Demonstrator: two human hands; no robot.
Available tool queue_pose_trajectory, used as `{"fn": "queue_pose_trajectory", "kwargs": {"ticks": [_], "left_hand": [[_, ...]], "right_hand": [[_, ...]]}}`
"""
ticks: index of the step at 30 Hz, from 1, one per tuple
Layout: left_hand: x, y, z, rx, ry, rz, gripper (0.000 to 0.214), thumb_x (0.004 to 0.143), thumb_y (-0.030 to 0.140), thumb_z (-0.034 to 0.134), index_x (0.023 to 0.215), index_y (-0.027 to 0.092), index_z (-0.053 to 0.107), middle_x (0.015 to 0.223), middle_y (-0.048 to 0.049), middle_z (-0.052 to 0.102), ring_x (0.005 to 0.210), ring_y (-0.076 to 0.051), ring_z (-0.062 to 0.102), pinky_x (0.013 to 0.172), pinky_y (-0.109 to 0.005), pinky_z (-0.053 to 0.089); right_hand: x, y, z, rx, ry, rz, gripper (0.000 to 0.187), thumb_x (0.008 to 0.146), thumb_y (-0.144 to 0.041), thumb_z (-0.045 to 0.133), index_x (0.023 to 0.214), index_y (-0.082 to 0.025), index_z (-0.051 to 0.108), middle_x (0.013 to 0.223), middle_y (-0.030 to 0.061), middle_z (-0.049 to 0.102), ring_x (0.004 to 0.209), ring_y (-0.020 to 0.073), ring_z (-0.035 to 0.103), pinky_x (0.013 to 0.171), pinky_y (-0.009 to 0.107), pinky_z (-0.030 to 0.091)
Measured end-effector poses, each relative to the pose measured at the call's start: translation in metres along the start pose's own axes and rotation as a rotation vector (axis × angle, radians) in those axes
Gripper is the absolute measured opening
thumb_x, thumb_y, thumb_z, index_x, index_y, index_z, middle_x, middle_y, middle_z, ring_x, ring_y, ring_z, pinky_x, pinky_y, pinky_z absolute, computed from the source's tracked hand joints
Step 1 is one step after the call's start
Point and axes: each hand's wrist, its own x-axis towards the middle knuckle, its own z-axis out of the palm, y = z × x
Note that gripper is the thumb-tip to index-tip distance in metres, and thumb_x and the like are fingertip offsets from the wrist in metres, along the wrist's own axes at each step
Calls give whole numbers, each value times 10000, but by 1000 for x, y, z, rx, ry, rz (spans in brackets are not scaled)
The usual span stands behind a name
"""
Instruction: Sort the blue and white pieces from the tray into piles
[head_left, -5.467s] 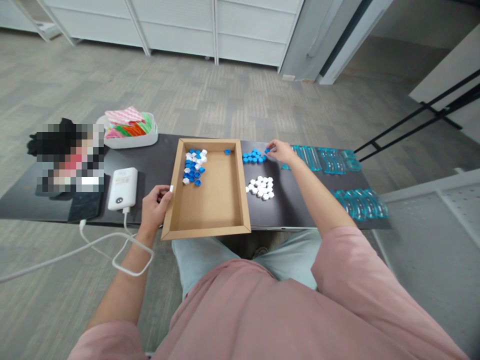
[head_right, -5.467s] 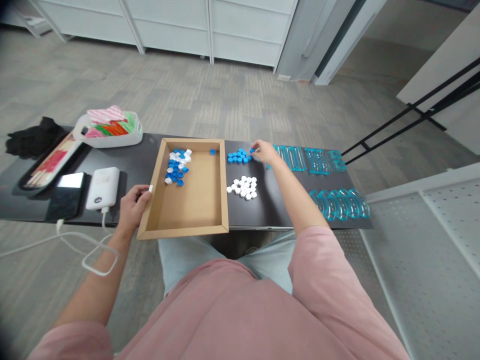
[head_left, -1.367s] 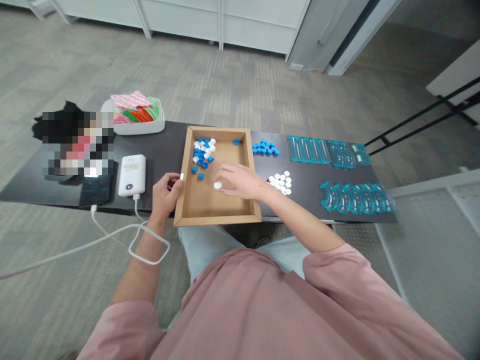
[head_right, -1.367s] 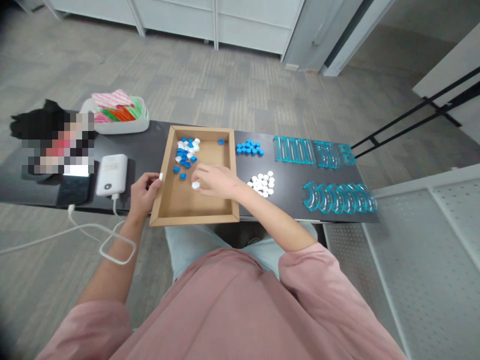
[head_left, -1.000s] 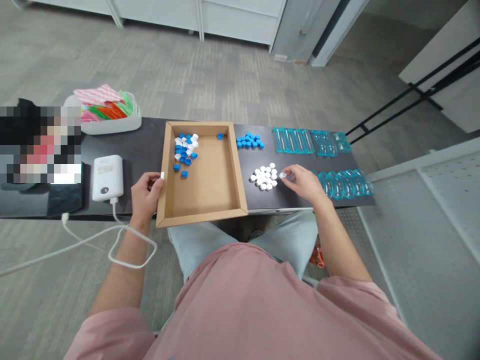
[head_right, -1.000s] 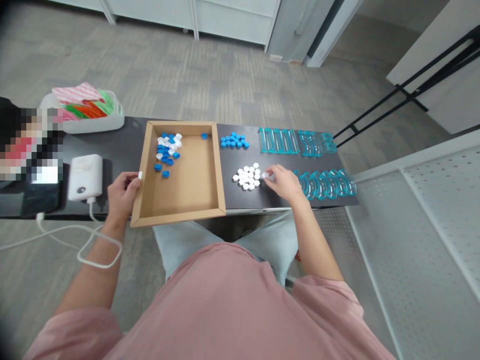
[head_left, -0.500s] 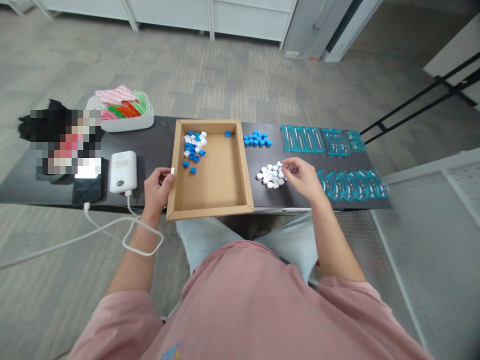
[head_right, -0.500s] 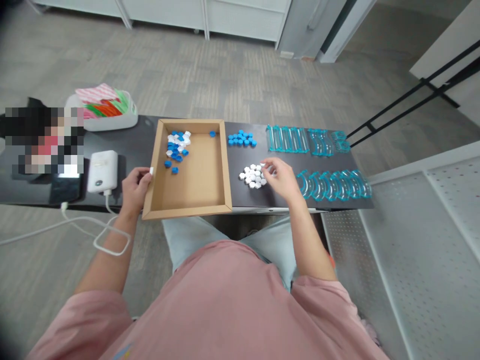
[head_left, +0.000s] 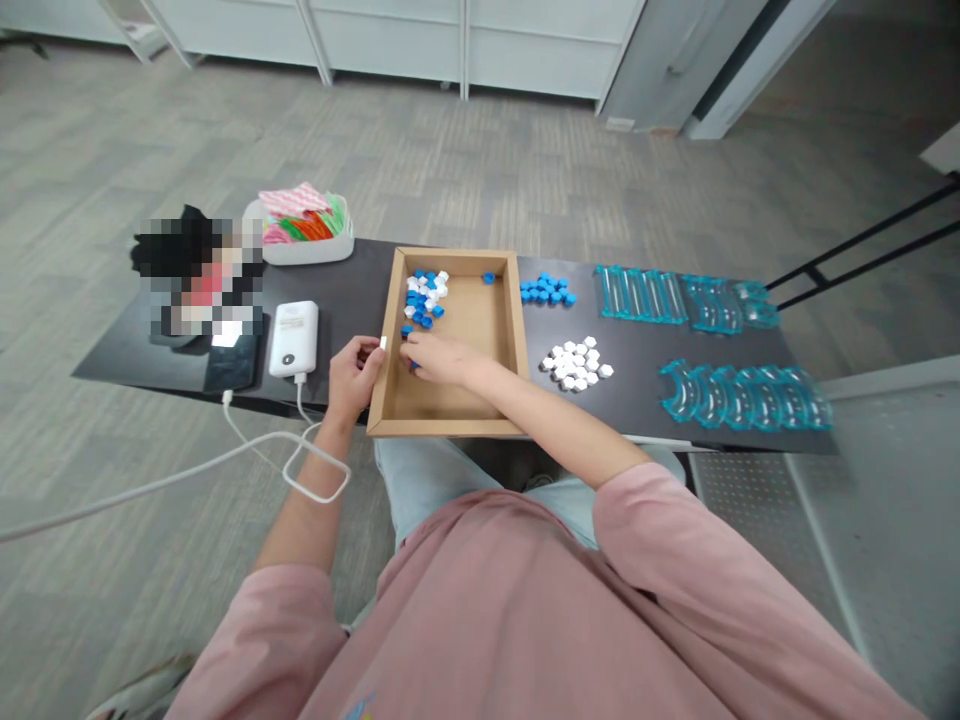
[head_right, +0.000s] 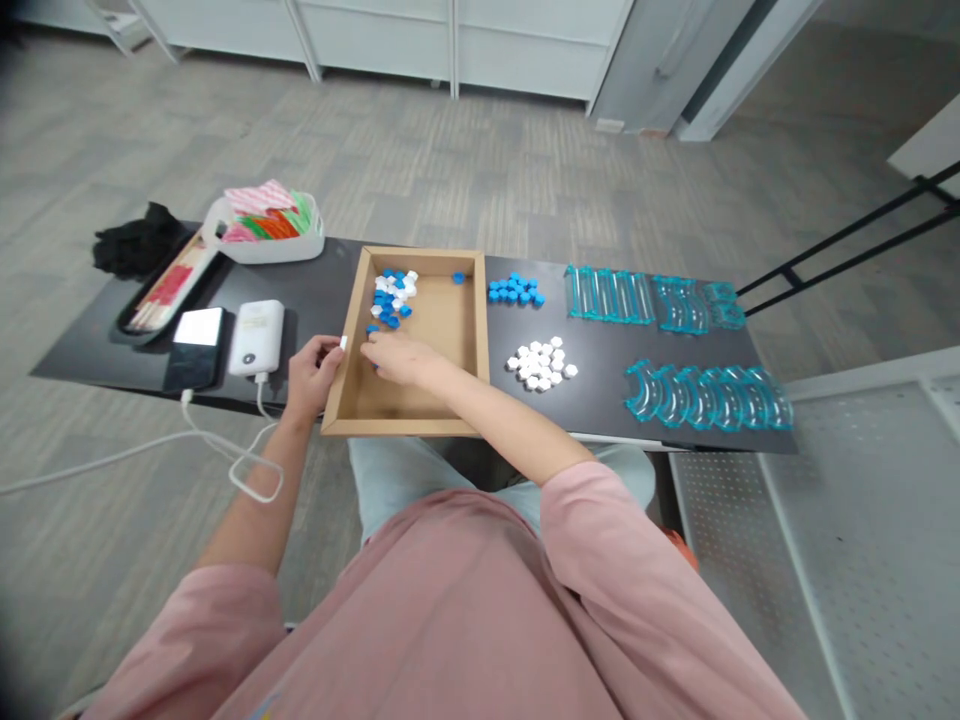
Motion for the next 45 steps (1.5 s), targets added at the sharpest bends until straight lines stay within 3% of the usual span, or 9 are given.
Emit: {"fn": "queue_pose_trajectory", "kwargs": {"ticks": [5,10,14,18,25,30,37,40,45], "left_hand": [[1,-2,0,-7,-2,2,313,866,529,690,978,236,698,816,-39,701,744,-213,628,724,-331,516],[0,4,-2,-9,0,-29,297,844,507,676,965,237,702,814,-38,704,748,-208,617,719,-324,509],[1,6,-2,-4,9,-32,284,843,479,682,964,222,700,836,-46,697,770,-204,622,725,-321,508],[2,2,-1,-4,4,-18,326,843,531,670,972,233,705,849,-49,703,784,-221,638,732,-342,516],[1,-2,-2,-12,-7,23,333,840,577,680,961,270,724,862,-70,747,786,-265,658,745,-413,543],[1,-1,-3,-16,-5,25,315,844,576,687,947,280,723,848,-68,753,773,-262,662,725,-414,553],[0,0,-3,-28,-3,14,309,850,569,691,948,278,728,867,-70,777,779,-257,671,724,-406,558],[-1,2,-3,-32,-9,10,301,855,559,688,943,274,730,859,-66,776,772,-253,673,712,-397,560],[1,2,-3,-34,-19,16,289,851,548,691,940,274,727,848,-62,775,757,-251,667,707,-400,560]], "right_hand": [[-67,27,-16,318,119,-152,100,1094,-221,709,1179,-225,760,1248,81,745,1058,222,716,990,357,594],[-143,102,-50,299,476,162,196,1069,-321,712,1231,-224,764,1257,114,748,1035,250,720,980,411,621],[-172,163,-50,187,626,453,233,1016,-324,768,1231,-234,784,1276,130,794,1046,287,751,1002,471,645],[-162,191,-30,161,562,505,239,964,-276,813,1201,-249,812,1206,115,851,1055,312,770,1057,538,650],[-151,186,-26,146,604,541,353,945,-210,741,1289,-260,803,1334,96,827,972,269,763,979,491,653],[-140,152,-53,175,740,402,272,1021,-236,680,1270,-245,789,1229,84,780,912,231,709,942,421,605],[-70,89,-73,169,600,138,236,1069,-230,629,1241,-230,790,1177,79,793,973,238,706,957,388,539],[-73,110,-72,182,686,193,248,1091,-252,602,1253,-223,788,1166,84,797,966,236,702,943,382,547],[-123,176,-58,181,787,476,198,1077,-306,652,1167,-219,805,1140,105,811,929,247,709,945,411,593]]}}
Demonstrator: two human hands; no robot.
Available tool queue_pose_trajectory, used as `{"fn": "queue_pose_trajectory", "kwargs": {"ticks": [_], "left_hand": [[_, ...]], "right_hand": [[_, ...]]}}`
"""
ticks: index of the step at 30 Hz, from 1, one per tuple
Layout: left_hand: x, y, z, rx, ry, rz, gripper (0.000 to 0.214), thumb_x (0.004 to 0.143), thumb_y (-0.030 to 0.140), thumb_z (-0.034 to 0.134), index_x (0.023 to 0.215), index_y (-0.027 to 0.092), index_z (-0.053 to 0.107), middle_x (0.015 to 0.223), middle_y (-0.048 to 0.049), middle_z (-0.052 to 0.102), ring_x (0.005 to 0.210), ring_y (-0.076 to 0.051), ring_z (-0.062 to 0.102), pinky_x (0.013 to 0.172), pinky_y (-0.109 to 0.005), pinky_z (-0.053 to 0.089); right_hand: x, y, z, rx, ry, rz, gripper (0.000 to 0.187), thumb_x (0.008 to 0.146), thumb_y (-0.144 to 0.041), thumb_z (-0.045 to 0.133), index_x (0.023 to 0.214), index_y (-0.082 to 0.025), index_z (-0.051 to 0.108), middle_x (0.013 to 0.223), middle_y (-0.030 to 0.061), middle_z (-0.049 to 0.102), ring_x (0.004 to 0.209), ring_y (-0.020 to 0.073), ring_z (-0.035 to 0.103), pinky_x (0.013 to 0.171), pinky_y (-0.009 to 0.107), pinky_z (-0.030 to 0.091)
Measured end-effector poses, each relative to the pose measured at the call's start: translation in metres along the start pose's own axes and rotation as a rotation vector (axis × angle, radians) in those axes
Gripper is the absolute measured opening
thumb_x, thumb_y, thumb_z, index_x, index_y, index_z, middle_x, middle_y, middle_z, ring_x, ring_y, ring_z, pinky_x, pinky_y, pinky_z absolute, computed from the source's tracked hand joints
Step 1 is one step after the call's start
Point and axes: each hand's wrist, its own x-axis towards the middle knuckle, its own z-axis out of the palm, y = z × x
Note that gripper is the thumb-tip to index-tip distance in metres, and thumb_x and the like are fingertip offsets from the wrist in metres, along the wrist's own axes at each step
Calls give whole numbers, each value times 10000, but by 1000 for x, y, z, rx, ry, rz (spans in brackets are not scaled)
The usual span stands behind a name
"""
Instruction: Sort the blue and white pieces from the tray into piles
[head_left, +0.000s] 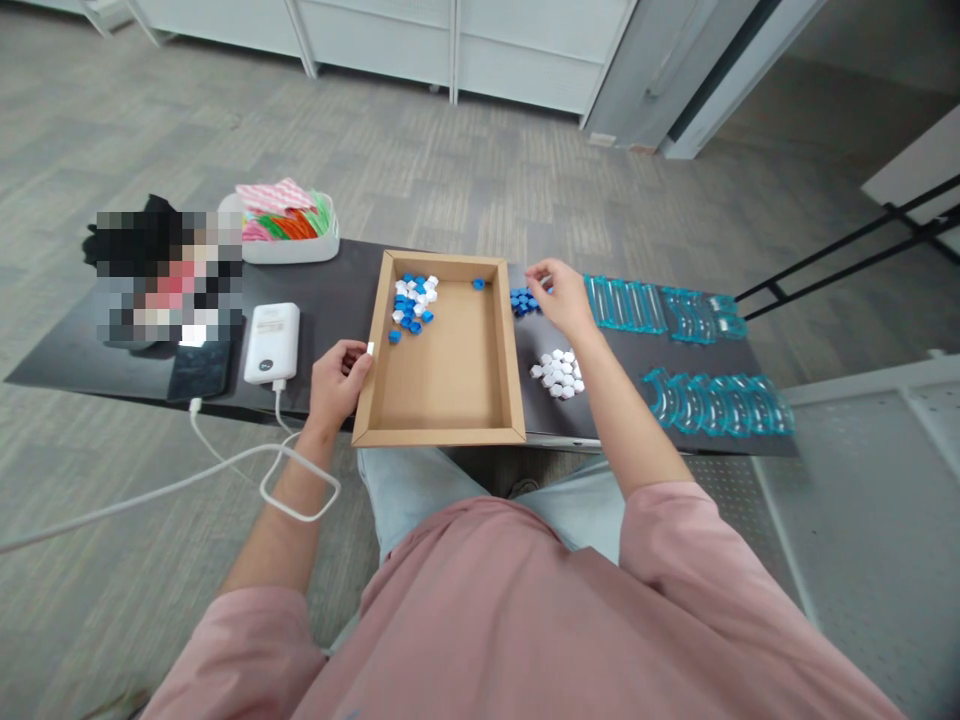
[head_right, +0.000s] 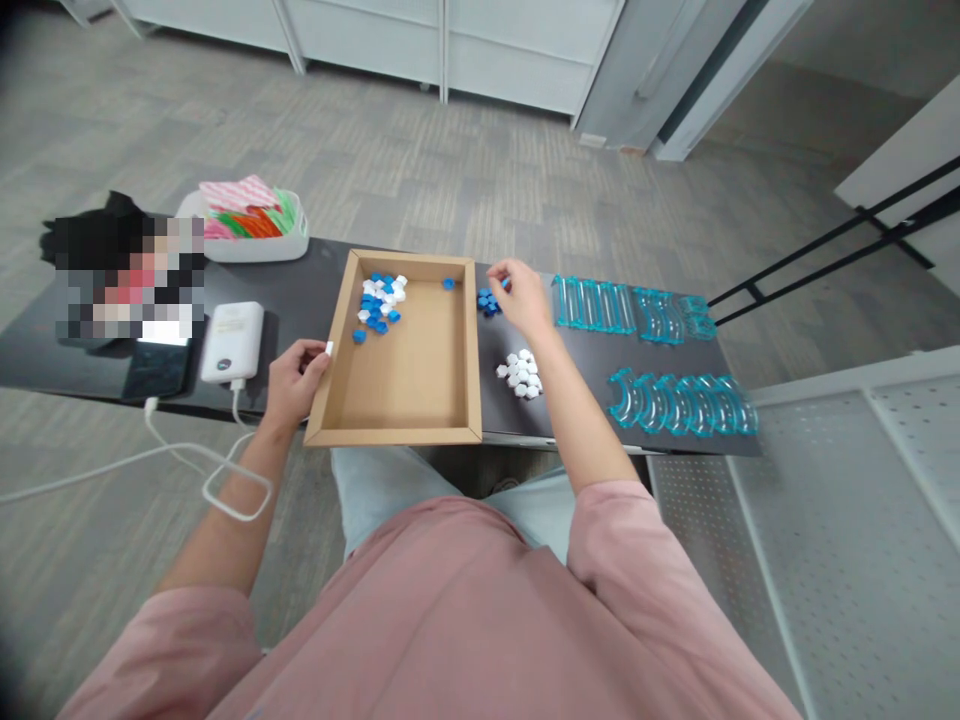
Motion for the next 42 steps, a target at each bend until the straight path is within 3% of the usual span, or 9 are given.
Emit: {"fn": "queue_pose_trajectory", "kwargs": {"ticks": [4,12,21,25,28,30,34,37,42], "left_hand": [[1,-5,1,11,6,14,297,855,555,685,953,278,727,857,-64,778,771,-257,677,717,-404,557],[0,-5,0,19,-2,18,327,859,571,680,974,269,729,862,-62,781,772,-252,675,744,-407,567],[-1,-2,0,22,1,3,301,858,562,679,961,281,713,856,-58,768,780,-258,676,742,-407,564],[-1,-1,-1,20,-9,7,314,856,578,687,965,285,715,863,-62,757,771,-259,671,737,-411,557],[0,0,0,26,-9,-8,337,855,591,668,974,279,712,856,-59,748,777,-254,671,731,-397,552],[0,1,0,36,-6,-21,348,851,588,656,980,270,705,852,-53,746,790,-247,675,733,-378,549],[0,3,0,57,-2,-32,355,842,581,647,990,262,693,853,-44,738,799,-237,677,721,-352,545],[-1,4,-1,48,-15,-13,347,850,586,646,985,271,699,864,-55,742,791,-248,683,720,-378,553],[-1,2,-2,34,-26,15,334,858,586,669,994,285,712,870,-68,769,788,-270,688,754,-424,576]], "right_hand": [[-19,27,1,-153,-131,117,237,1031,-302,719,1205,-217,856,1163,126,821,954,283,730,977,459,615],[-27,17,13,-290,-214,212,305,1116,-319,662,1327,-240,868,1270,144,835,1192,361,747,978,462,603],[-31,21,11,-215,-241,185,183,959,-190,740,1121,-244,809,1174,94,855,974,276,741,909,399,582],[-30,17,12,-99,-137,191,122,945,-219,712,1053,-257,752,1084,71,849,864,247,711,878,399,586],[-26,-5,14,2,-23,97,88,996,-289,671,1056,-263,730,1051,57,828,840,229,690,868,387,586],[-21,-32,21,56,-41,-25,133,1031,-296,644,1110,-256,743,1073,59,817,866,227,695,879,379,582],[-8,-97,57,29,-348,-278,186,1081,-276,667,1223,-245,782,1245,85,810,1039,251,747,927,371,569],[-1,-135,92,-167,-547,-306,201,1095,-302,721,1268,-227,790,1382,128,793,1205,316,749,942,394,567],[-3,-157,120,-342,-636,-313,229,1093,-222,692,1304,-201,779,1428,162,779,1195,341,749,910,405,560]]}}
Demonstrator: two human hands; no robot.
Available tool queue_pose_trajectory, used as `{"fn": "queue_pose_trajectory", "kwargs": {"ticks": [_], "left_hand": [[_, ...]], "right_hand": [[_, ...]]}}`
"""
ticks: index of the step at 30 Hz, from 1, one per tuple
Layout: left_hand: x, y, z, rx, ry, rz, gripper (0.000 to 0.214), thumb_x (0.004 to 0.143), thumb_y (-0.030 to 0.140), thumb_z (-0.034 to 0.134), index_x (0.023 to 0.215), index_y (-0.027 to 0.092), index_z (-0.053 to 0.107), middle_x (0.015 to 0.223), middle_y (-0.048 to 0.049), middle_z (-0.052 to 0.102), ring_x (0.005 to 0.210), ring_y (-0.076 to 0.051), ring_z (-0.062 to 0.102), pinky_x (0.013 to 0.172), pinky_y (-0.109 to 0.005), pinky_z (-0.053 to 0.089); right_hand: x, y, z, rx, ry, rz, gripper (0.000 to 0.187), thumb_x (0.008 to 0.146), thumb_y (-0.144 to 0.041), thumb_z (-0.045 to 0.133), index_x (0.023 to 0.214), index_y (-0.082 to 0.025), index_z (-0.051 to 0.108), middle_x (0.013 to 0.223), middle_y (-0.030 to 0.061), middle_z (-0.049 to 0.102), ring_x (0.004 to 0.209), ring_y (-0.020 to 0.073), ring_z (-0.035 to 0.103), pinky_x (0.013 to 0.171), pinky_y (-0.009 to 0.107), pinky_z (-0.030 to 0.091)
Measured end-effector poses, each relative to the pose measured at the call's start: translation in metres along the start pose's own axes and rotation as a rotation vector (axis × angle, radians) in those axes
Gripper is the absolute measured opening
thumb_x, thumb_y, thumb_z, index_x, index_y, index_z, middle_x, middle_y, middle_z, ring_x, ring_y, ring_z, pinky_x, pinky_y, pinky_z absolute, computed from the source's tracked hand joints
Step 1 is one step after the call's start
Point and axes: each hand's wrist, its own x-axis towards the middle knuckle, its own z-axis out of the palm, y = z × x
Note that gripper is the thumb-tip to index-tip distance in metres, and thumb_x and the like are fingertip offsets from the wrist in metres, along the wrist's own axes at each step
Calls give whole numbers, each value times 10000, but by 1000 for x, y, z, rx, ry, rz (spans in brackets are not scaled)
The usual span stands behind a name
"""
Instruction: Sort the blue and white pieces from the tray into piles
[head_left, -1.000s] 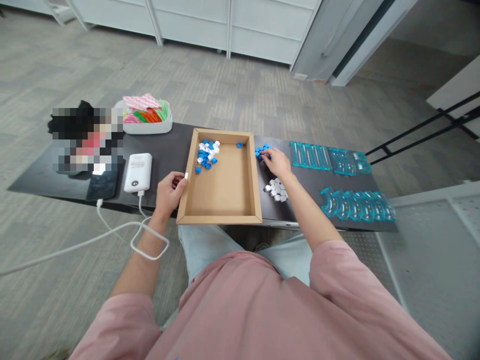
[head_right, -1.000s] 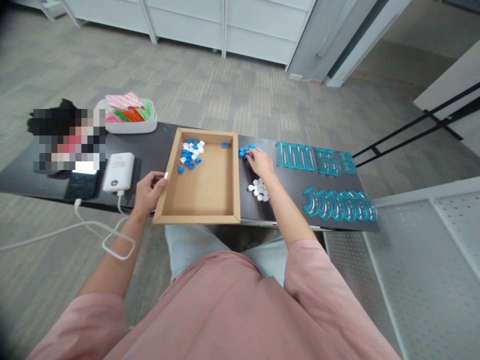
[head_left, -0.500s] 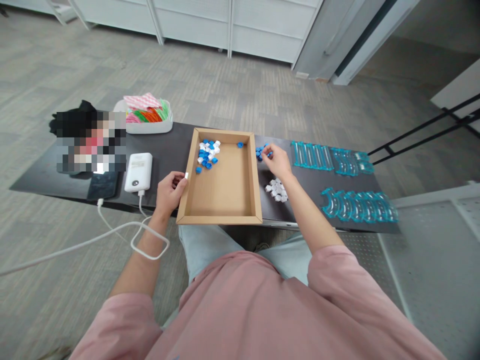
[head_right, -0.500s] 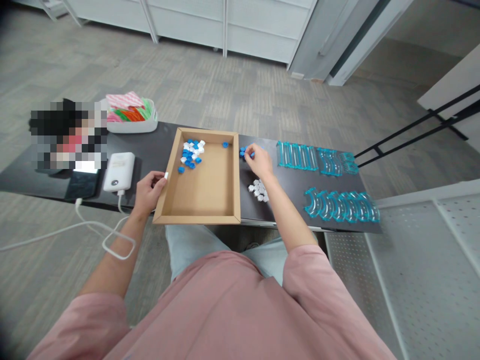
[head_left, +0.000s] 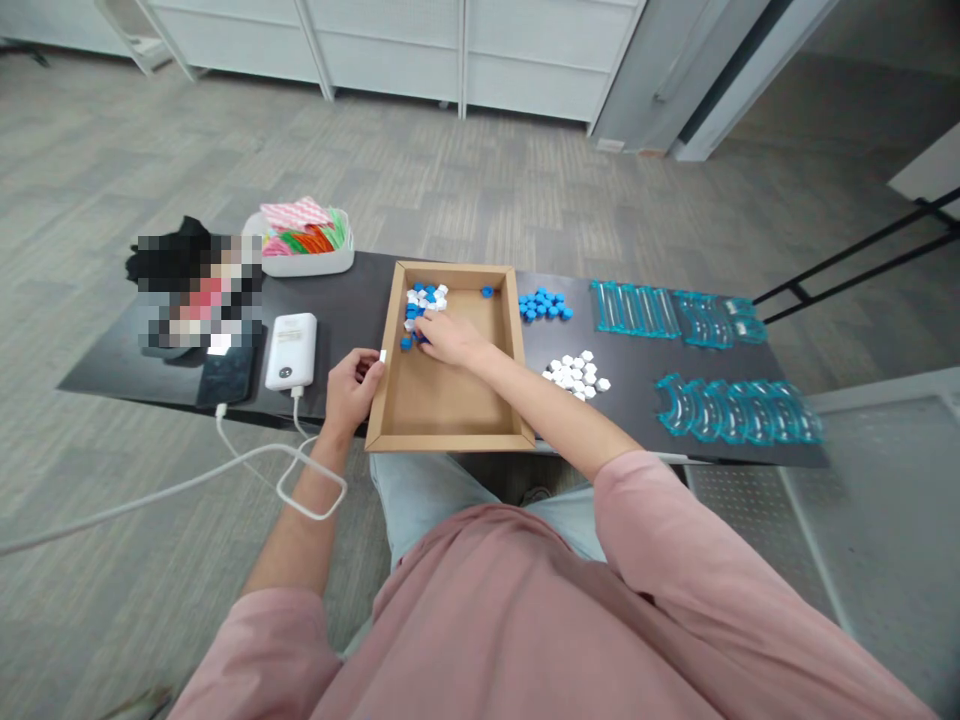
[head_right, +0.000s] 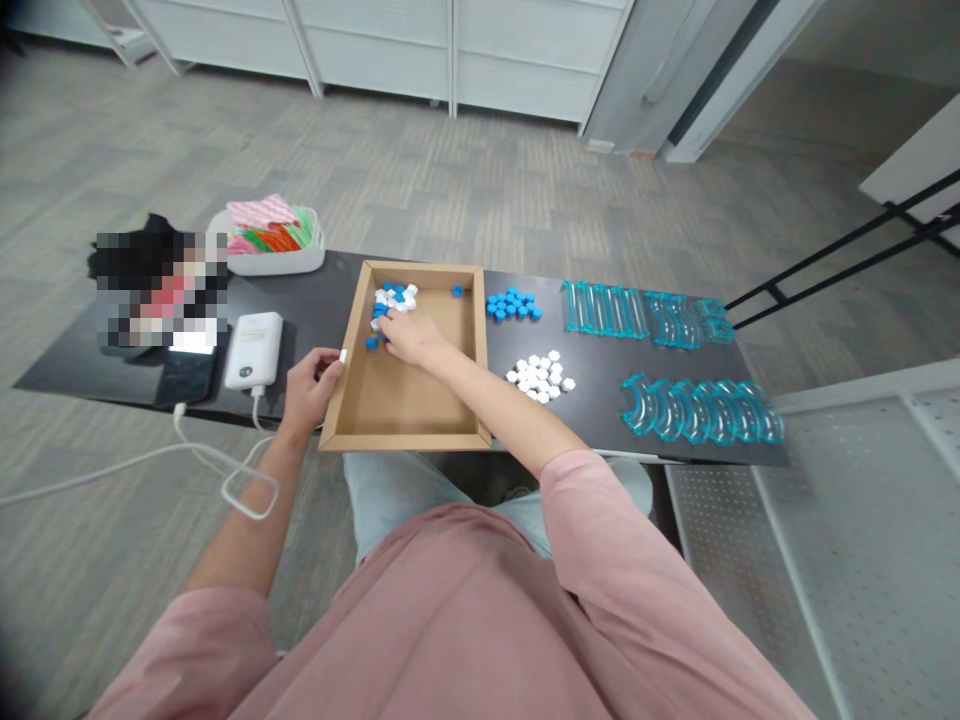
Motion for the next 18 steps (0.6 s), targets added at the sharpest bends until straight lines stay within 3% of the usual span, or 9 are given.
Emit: {"fn": "queue_pose_trajectory", "kwargs": {"ticks": [6,10,14,18], "left_hand": [[1,-3,0,6,1,-9,340,850,606,688,990,296,705,887,-72,775,804,-279,687,768,-438,578],[0,-3,0,5,8,-19,341,844,609,696,986,300,701,884,-69,774,795,-277,680,751,-435,574],[1,-2,0,0,8,-22,340,821,606,699,973,301,697,864,-69,763,782,-275,668,735,-432,564],[1,1,0,-6,11,-16,334,813,596,705,966,299,697,862,-70,757,785,-277,663,738,-430,557]], "right_hand": [[-21,10,6,194,-27,-170,218,1053,-155,725,1243,-205,822,1274,114,765,1124,274,722,970,372,555],[-54,50,-12,443,102,-224,243,1124,-261,673,1283,-221,852,1213,96,725,1048,230,717,982,372,592],[-93,119,-35,565,331,-41,237,1066,-411,761,1213,-246,847,1230,90,738,993,218,730,927,384,632],[-124,181,-36,588,474,212,286,1006,-446,793,1195,-234,827,1204,104,803,974,235,755,963,433,657]]}}
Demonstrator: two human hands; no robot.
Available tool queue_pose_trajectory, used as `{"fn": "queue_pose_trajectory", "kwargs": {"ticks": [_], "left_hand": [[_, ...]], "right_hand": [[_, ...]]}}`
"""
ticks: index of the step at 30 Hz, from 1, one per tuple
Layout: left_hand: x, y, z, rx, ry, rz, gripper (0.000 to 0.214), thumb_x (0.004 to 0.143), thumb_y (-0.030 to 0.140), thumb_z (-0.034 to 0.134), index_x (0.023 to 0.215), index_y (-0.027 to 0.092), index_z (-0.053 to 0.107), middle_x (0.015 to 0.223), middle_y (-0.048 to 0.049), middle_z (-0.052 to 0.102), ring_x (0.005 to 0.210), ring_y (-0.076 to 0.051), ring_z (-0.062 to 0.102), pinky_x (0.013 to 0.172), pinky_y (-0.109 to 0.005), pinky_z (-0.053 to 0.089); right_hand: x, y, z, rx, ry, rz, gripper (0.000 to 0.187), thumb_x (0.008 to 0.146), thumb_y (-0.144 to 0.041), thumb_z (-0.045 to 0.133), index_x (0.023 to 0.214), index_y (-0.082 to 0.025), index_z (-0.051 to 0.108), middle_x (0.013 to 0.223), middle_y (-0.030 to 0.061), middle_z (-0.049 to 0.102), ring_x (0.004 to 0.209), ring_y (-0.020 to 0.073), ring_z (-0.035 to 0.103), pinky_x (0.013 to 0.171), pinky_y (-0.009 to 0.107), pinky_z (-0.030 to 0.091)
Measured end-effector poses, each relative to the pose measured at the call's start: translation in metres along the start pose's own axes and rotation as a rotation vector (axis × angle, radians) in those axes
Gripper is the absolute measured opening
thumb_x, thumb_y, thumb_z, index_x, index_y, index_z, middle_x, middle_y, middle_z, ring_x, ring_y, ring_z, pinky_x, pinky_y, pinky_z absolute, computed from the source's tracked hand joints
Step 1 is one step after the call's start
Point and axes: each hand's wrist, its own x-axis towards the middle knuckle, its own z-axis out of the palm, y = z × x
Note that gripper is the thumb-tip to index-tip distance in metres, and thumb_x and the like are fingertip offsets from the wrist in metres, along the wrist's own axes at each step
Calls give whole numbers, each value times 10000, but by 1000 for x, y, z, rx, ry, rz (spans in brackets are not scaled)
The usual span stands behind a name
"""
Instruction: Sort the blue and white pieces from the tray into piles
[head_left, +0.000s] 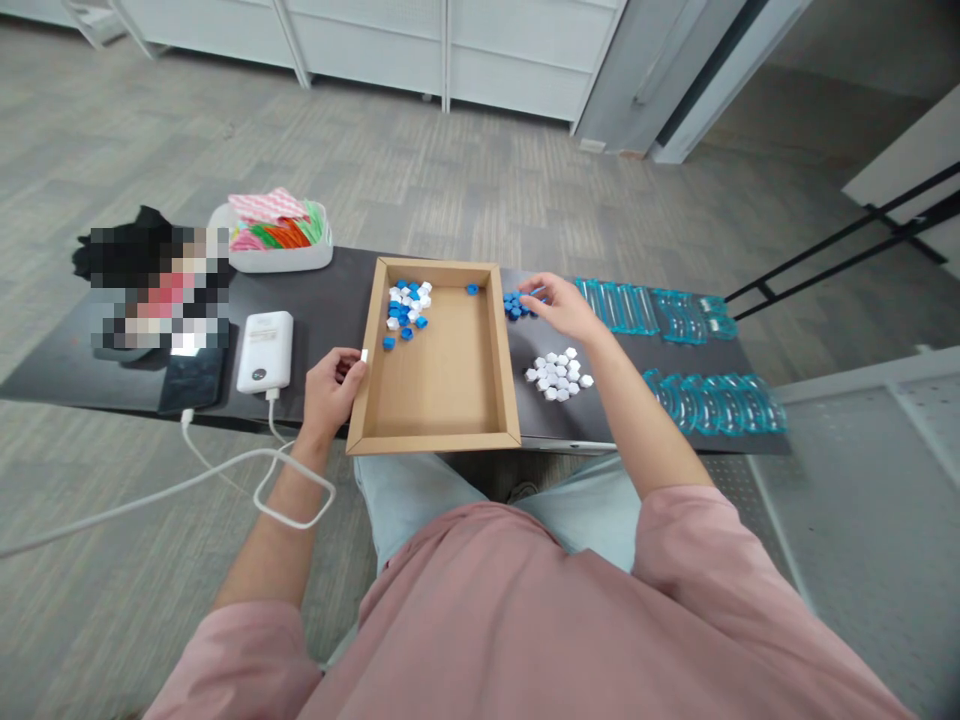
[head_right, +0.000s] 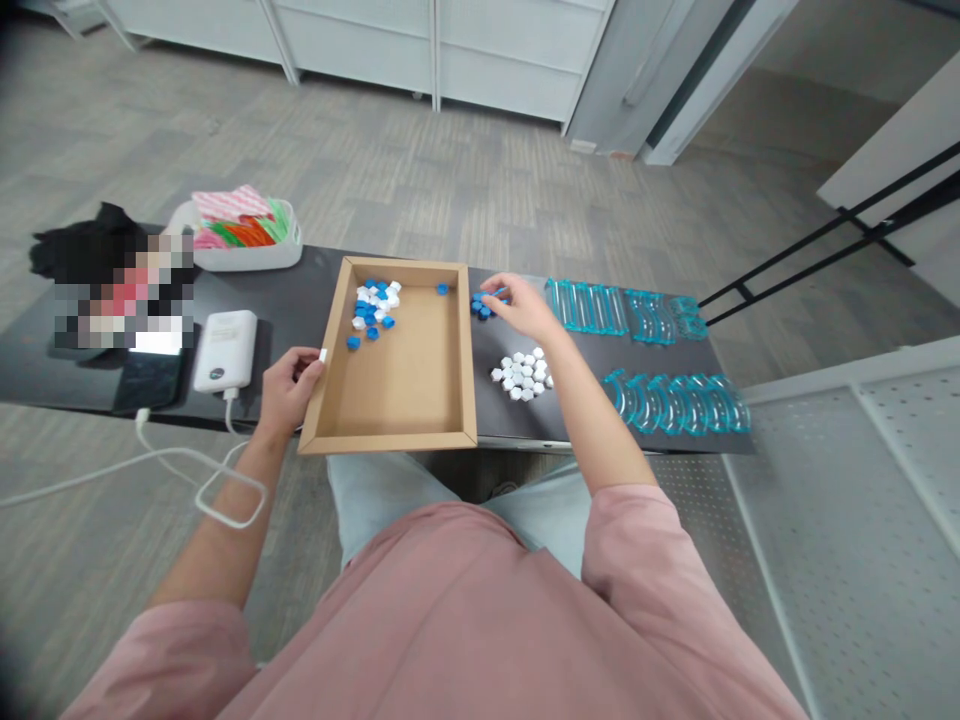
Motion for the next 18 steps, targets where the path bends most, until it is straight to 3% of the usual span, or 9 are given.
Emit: {"fn": "queue_pose_trajectory", "kwargs": {"ticks": [4,7,14,18], "left_hand": [[-1,4,0,6,5,-1,328,811,595,689,958,301,695,847,-68,756,792,-284,665,738,-427,558],[-2,7,0,20,16,-8,310,816,581,673,951,303,697,831,-63,745,789,-282,670,715,-413,557],[-1,6,-1,21,26,-20,290,830,560,678,942,295,715,820,-54,748,751,-261,656,704,-399,563],[-1,6,-1,11,25,-20,285,832,550,683,943,290,717,828,-57,755,769,-265,669,721,-404,572]], "right_hand": [[-15,30,-6,-65,66,142,266,968,-430,805,1133,-225,840,1165,127,853,990,271,793,1021,506,669],[-24,38,2,-53,58,200,239,909,-429,842,1031,-226,809,1122,113,857,932,269,817,956,495,689],[-24,34,13,-264,-8,119,113,880,-287,856,954,-231,792,1067,88,820,927,263,766,947,440,643],[-23,27,16,-413,-16,159,91,904,-253,880,974,-241,825,1157,79,800,944,261,725,848,386,582]]}}
